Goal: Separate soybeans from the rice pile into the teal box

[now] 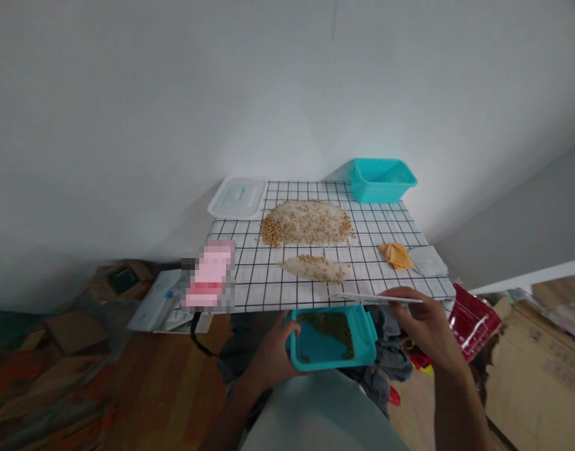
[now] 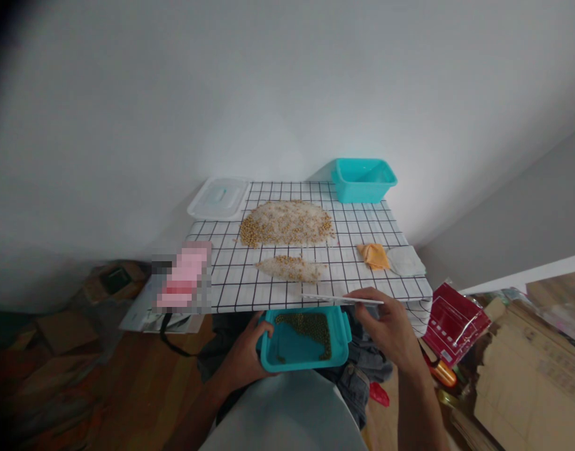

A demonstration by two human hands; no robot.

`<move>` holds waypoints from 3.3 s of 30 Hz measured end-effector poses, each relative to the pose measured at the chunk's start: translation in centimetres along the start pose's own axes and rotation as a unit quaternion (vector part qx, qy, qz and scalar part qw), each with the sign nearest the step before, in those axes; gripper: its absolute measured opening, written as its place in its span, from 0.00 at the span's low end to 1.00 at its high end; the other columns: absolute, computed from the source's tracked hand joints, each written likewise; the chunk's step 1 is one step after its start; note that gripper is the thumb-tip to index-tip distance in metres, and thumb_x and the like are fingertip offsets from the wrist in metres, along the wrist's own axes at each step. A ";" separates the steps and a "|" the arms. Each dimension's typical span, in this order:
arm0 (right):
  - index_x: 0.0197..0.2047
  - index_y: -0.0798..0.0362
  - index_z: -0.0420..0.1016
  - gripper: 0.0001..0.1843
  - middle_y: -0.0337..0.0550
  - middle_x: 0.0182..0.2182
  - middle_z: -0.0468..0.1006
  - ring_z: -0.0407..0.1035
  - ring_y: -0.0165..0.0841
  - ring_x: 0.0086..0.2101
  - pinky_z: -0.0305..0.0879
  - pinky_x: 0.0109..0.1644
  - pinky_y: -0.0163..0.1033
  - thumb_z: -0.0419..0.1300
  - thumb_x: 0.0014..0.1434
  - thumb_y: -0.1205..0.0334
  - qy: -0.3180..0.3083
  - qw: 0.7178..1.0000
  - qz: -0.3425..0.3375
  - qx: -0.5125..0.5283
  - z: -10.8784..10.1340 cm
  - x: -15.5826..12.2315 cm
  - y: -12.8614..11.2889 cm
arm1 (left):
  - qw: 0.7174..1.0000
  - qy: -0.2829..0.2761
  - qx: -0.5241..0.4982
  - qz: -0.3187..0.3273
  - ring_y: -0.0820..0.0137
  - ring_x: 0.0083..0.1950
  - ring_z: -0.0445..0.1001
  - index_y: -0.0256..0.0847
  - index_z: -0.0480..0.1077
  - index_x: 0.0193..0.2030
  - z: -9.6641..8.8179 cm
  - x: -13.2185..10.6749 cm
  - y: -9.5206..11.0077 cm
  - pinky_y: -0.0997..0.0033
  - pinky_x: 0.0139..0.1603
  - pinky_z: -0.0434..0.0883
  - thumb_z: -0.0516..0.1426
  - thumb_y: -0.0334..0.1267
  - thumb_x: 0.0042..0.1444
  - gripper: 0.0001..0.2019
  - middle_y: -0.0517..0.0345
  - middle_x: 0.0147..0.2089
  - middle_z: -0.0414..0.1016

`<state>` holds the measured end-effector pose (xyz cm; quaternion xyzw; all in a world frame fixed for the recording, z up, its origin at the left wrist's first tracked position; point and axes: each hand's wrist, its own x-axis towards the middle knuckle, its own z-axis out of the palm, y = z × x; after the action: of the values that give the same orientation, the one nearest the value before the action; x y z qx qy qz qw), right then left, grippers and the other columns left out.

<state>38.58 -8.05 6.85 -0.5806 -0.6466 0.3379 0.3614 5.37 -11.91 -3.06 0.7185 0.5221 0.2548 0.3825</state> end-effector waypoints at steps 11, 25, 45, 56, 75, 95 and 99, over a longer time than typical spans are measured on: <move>0.43 0.50 0.82 0.11 0.43 0.38 0.84 0.76 0.40 0.40 0.71 0.44 0.41 0.62 0.61 0.56 0.073 0.997 0.018 0.010 1.5 2.1 0.5 | 1.000 -0.005 -0.001 0.006 0.56 0.57 0.70 0.45 0.63 0.42 -0.1 0.0 0.1 0.63 0.53 0.70 0.74 0.37 0.34 0.31 0.50 0.58 0.62; 0.43 0.51 0.82 0.11 0.44 0.40 0.84 0.77 0.40 0.41 0.71 0.48 0.42 0.62 0.60 0.57 0.082 0.996 -0.018 0.000 1.0 4.0 0.6 | 1.000 0.004 0.000 0.017 0.53 0.61 0.69 0.45 0.64 0.41 0.4 -0.1 0.1 0.62 0.55 0.70 0.75 0.37 0.31 0.32 0.49 0.61 0.62; 0.43 0.50 0.83 0.11 0.42 0.37 0.84 0.77 0.39 0.39 0.71 0.46 0.42 0.62 0.61 0.57 0.083 0.996 -0.012 -0.001 0.3 2.7 1.6 | 1.000 -0.011 -0.002 0.003 0.50 0.65 0.65 0.45 0.63 0.43 0.3 -0.1 -0.2 0.59 0.58 0.69 0.75 0.38 0.32 0.32 0.48 0.63 0.60; 0.44 0.50 0.83 0.11 0.43 0.37 0.84 0.78 0.40 0.39 0.72 0.45 0.42 0.63 0.62 0.55 0.074 0.997 0.011 0.016 0.1 1.7 1.6 | 1.000 -0.011 0.007 0.010 0.49 0.65 0.65 0.45 0.63 0.43 0.5 -0.2 -0.3 0.59 0.57 0.69 0.74 0.39 0.33 0.31 0.47 0.64 0.60; 0.45 0.49 0.82 0.12 0.43 0.41 0.84 0.77 0.41 0.42 0.71 0.48 0.42 0.62 0.63 0.54 0.051 0.998 0.018 0.026 0.8 1.6 1.6 | 1.000 -0.019 0.006 0.015 0.53 0.61 0.68 0.45 0.62 0.42 0.3 -0.1 0.1 0.62 0.55 0.69 0.75 0.38 0.34 0.31 0.49 0.63 0.60; 0.44 0.51 0.82 0.12 0.45 0.38 0.83 0.77 0.40 0.40 0.72 0.46 0.41 0.62 0.63 0.53 0.035 0.999 0.013 0.008 0.1 0.8 0.6 | 1.000 -0.002 0.005 0.014 0.54 0.59 0.70 0.45 0.63 0.42 0.5 -0.2 -0.3 0.62 0.54 0.70 0.75 0.38 0.31 0.32 0.48 0.62 0.62; 0.43 0.50 0.83 0.12 0.45 0.40 0.84 0.77 0.41 0.41 0.72 0.46 0.42 0.63 0.62 0.54 0.068 0.998 0.009 0.002 0.6 1.0 0.5 | 1.000 0.002 0.008 0.017 0.52 0.62 0.68 0.45 0.63 0.42 0.6 -0.3 -0.3 0.62 0.55 0.70 0.75 0.37 0.31 0.32 0.47 0.64 0.60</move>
<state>38.31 -7.01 6.18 -0.6072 -0.6145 0.3028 0.4026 5.57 -12.31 -3.67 0.7300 0.5122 0.2583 0.3715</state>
